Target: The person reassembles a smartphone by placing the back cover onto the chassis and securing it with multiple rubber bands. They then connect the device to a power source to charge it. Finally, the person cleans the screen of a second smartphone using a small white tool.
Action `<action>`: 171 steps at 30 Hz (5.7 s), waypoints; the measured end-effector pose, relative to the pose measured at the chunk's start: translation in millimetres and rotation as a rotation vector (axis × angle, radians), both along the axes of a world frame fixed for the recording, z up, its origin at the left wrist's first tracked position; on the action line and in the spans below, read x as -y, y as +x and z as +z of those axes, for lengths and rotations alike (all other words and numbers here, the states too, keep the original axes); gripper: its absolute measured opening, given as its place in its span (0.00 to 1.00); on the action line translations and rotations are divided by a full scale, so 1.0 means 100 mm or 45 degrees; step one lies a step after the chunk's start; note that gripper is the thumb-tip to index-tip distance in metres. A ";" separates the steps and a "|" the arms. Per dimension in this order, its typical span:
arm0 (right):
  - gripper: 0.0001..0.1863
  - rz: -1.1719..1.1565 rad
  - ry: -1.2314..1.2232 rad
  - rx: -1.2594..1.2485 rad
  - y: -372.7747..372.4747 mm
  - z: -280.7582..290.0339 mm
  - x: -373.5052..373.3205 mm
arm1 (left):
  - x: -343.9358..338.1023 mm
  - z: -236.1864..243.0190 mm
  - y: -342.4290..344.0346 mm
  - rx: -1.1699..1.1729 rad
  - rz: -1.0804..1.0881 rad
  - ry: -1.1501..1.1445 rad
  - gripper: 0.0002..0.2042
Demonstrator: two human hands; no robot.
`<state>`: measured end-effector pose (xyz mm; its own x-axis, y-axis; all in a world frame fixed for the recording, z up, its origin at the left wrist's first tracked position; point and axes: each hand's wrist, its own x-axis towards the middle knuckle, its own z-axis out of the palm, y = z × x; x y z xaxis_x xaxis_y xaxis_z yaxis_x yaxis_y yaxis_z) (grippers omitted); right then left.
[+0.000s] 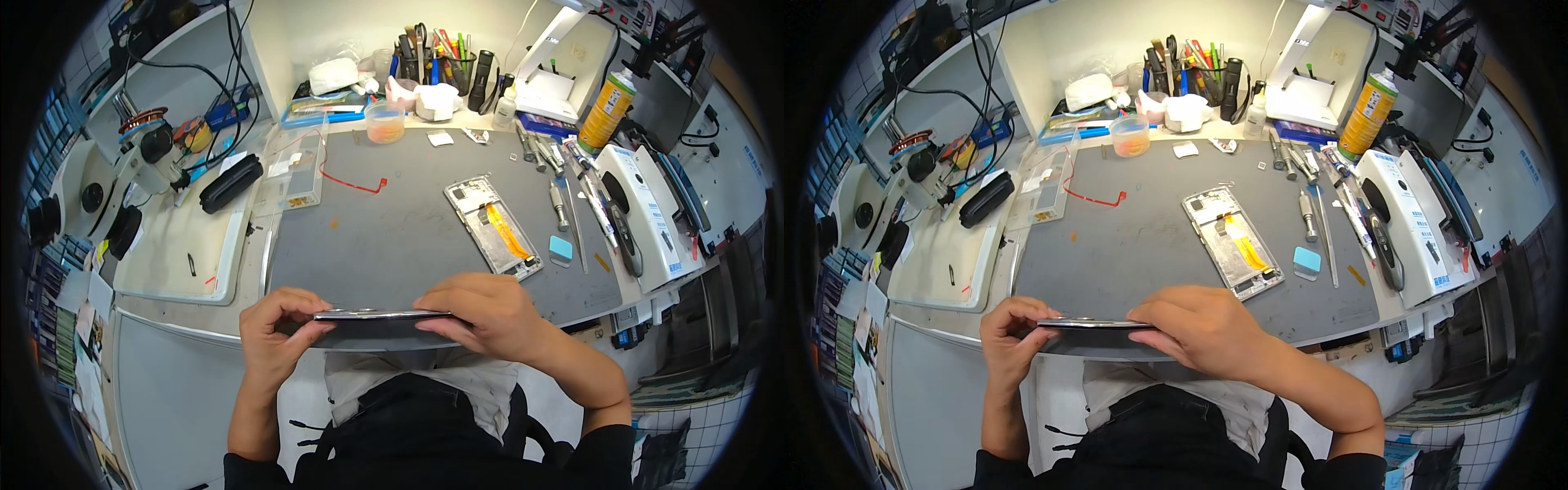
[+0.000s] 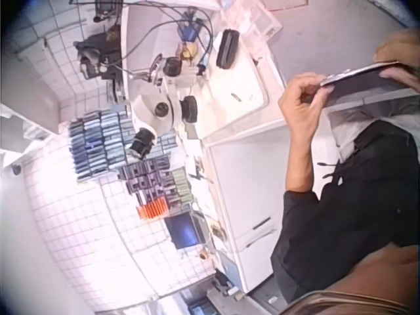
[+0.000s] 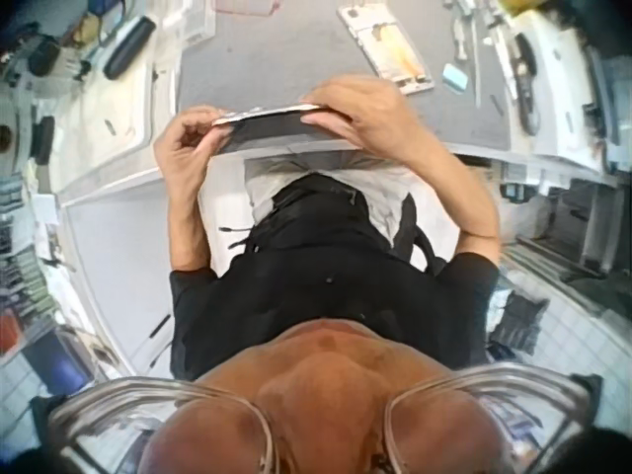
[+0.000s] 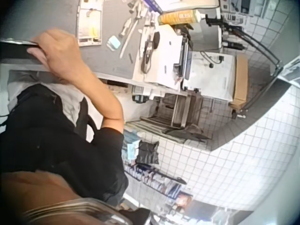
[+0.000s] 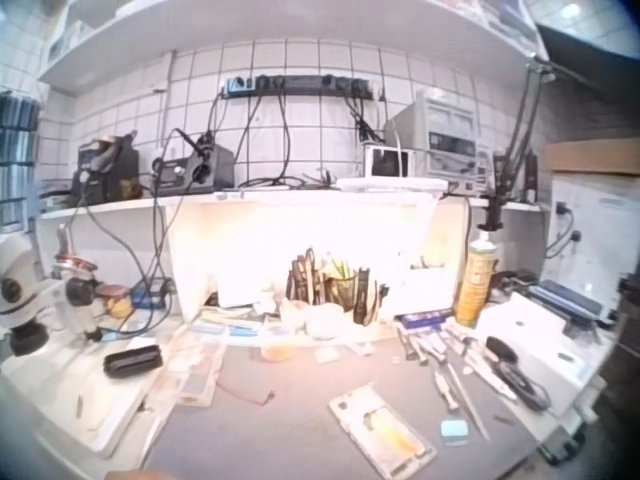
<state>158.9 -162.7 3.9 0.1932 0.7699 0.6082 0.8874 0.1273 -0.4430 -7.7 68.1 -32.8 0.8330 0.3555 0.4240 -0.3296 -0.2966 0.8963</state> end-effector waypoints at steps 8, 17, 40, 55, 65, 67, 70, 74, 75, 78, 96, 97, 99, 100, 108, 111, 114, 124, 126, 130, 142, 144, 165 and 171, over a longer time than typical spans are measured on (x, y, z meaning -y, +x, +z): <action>0.15 -0.197 0.313 0.316 0.01 0.30 -0.17 | 0.04 0.09 0.18 -0.032 0.002 -0.472 0.33; 0.18 -0.110 0.088 0.682 -0.21 0.29 -0.68 | 0.37 0.20 0.58 0.214 -0.220 -1.164 0.24; 0.17 -0.485 -1.487 1.119 2.34 0.48 -2.52 | -0.12 0.13 0.44 -0.224 -0.289 -0.716 0.19; 0.08 -0.551 -1.090 0.814 2.25 1.04 -2.17 | -0.08 0.08 0.53 -0.067 -0.259 -0.663 0.20; 0.09 -0.231 -1.186 0.450 1.68 1.14 -1.74 | -0.23 0.04 0.52 -0.026 -0.115 -0.718 0.19; 0.08 -0.213 -1.233 0.357 1.65 0.77 -1.75 | -0.23 0.08 0.52 -0.025 -0.112 -0.708 0.19; 0.08 -0.281 -1.258 0.362 1.71 0.47 -1.74 | -0.22 0.07 0.54 -0.040 -0.089 -0.690 0.19; 0.08 -0.405 -1.078 0.291 1.79 0.45 -1.58 | -0.21 0.09 0.54 -0.025 -0.028 -0.664 0.19; 0.08 -0.434 -1.032 0.263 1.81 0.46 -1.54 | -0.22 0.06 0.55 -0.018 0.005 -0.649 0.19; 0.08 -0.492 -0.951 0.346 1.76 0.51 -1.45 | -0.22 0.09 0.56 -0.002 0.064 -0.636 0.18; 0.06 0.186 0.055 0.689 0.72 1.21 -1.09 | -0.08 0.61 0.65 -0.077 -0.110 -0.019 0.37; 0.06 0.171 0.036 0.726 0.69 1.23 -1.07 | -0.08 0.64 0.63 -0.134 -0.110 0.020 0.38; 0.07 0.139 -0.001 0.798 0.65 1.27 -1.02 | -0.08 0.70 0.60 -0.243 -0.117 0.103 0.42; 0.07 0.115 -0.020 0.867 0.63 1.28 -1.00 | -0.08 0.72 0.59 -0.269 -0.133 0.131 0.41; 0.09 0.126 -0.055 0.900 0.63 1.27 -0.77 | -0.05 0.52 0.58 0.147 -0.148 -0.255 0.31; 0.09 0.139 -0.199 0.727 0.66 1.26 -0.57 | -0.14 0.46 0.51 0.287 -0.304 -0.594 0.26; 0.05 0.371 -0.070 0.329 0.76 1.07 -0.48 | -0.19 0.49 0.46 0.380 -0.299 -0.722 0.24; 0.17 0.174 -0.281 -1.136 0.69 0.82 -0.82 | -0.17 0.59 0.76 0.754 0.245 1.064 0.21; 0.16 0.143 -0.221 -1.121 0.60 0.82 -0.85 | -0.25 0.61 0.81 0.779 0.326 1.242 0.20; 0.19 0.157 -0.199 -1.005 0.63 0.79 -0.80 | -0.34 0.66 0.82 0.718 0.421 1.400 0.19; 0.11 0.118 -0.340 -0.624 0.37 0.94 -0.73 | -0.19 0.71 0.80 0.185 0.481 1.332 0.19; 0.12 0.071 -0.211 -0.249 0.40 0.85 -0.76 | -0.15 0.76 0.81 0.024 0.461 1.303 0.17; 0.11 0.128 -0.059 0.211 0.41 1.10 -0.81 | -0.01 0.94 0.58 -0.068 0.336 1.067 0.12; 0.12 0.160 -0.044 0.152 0.42 1.10 -0.77 | 0.00 0.93 0.59 0.008 0.331 0.975 0.12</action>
<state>200.8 -85.6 114.0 0.0220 0.8041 0.5940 0.9119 0.2274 -0.3417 51.0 67.9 60.1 0.7603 0.1464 0.6329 -0.1702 -0.8954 0.4115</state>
